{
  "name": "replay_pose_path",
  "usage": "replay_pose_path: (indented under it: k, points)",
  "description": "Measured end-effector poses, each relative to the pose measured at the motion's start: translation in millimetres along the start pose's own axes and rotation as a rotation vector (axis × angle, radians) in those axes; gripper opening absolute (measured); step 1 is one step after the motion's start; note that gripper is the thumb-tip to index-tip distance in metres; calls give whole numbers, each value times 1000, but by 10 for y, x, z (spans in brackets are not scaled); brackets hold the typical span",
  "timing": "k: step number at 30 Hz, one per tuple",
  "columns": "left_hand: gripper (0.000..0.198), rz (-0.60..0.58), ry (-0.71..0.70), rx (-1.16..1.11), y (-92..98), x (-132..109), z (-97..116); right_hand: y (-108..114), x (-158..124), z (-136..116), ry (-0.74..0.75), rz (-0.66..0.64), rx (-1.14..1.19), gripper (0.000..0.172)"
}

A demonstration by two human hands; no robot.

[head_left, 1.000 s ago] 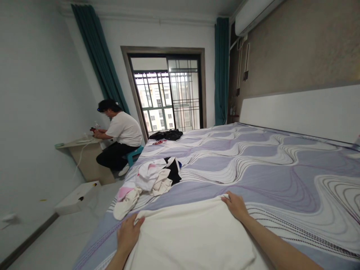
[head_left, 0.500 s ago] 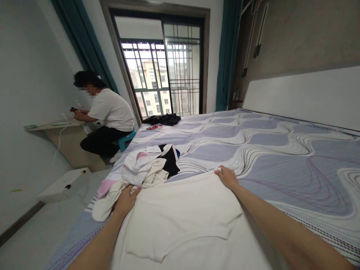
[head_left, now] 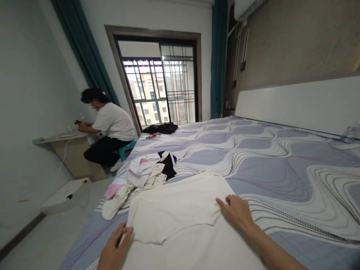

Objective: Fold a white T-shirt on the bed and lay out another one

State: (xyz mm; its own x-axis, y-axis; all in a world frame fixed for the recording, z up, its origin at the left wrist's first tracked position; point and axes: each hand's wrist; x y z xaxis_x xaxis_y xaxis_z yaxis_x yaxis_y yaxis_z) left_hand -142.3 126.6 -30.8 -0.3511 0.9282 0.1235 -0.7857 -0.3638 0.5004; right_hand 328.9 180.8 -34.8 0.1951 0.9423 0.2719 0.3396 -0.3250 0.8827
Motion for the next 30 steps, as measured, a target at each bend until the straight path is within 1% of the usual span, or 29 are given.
replay_pose_path:
  k: [2, 4, 5, 7, 9, 11, 14, 16, 17, 19, 21, 23, 25, 27, 30]
  points:
    - [53, -12, -19, 170, -27, -343, 57, 34, -120, -80, -33, -46, 93, 36]
    - [52, 3, -41, 342, -86, -542, 177, 46, -169, -154, -37, -51, 210, 31]
    - [51, 26, -18, 420, -117, -591, 257, 48, -183, -178, -31, -44, 255, 30]
    - [48, 108, 39, 553, -170, -626, 430, 42, -210, -189, -30, -28, 339, 31]
    - [45, 166, 68, 597, -206, -623, 583, 19, -245, -163, -55, -31, 437, 32]
    - [47, 157, 60, 519, -237, -611, 682, -27, -282, -129, -89, -55, 545, 30]
    - [64, 83, 76, 383, -299, -560, 725, -127, -302, -112, -150, -112, 700, 29]
    - [72, 77, 110, 382, -345, -484, 726, -189, -282, -131, -194, -133, 766, 37]
    - [68, 75, 132, 384, -364, -436, 731, -211, -266, -146, -214, -135, 785, 43]
    - [50, 64, 154, 368, -381, -337, 768, -221, -237, -182, -238, -131, 802, 50]
    - [40, 65, 135, 317, -363, -266, 838, -171, -231, -215, -232, -130, 801, 48]
    - [41, 69, 93, 227, -309, -262, 920, -53, -261, -232, -208, -133, 796, 41]
    - [48, 47, 66, 109, -226, -351, 969, 117, -337, -223, -180, -132, 788, 36]
    - [52, 12, 76, -74, -120, -534, 950, 294, -466, -178, -159, -128, 750, 32]
    - [44, 22, 161, -387, 61, -911, 778, 457, -767, -40, -150, -168, 655, 25]
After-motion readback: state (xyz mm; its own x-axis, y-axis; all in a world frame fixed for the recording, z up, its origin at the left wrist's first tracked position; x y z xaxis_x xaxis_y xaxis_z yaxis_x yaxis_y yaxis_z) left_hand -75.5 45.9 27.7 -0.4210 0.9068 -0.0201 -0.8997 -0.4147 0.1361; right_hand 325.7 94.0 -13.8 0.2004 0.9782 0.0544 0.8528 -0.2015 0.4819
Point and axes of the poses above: each hand's wrist, its own x-axis towards the middle knuckle, its own y-axis out of the back of the hand, z = x × y, and after that the axes turned 13 degrees about -x, right-handed
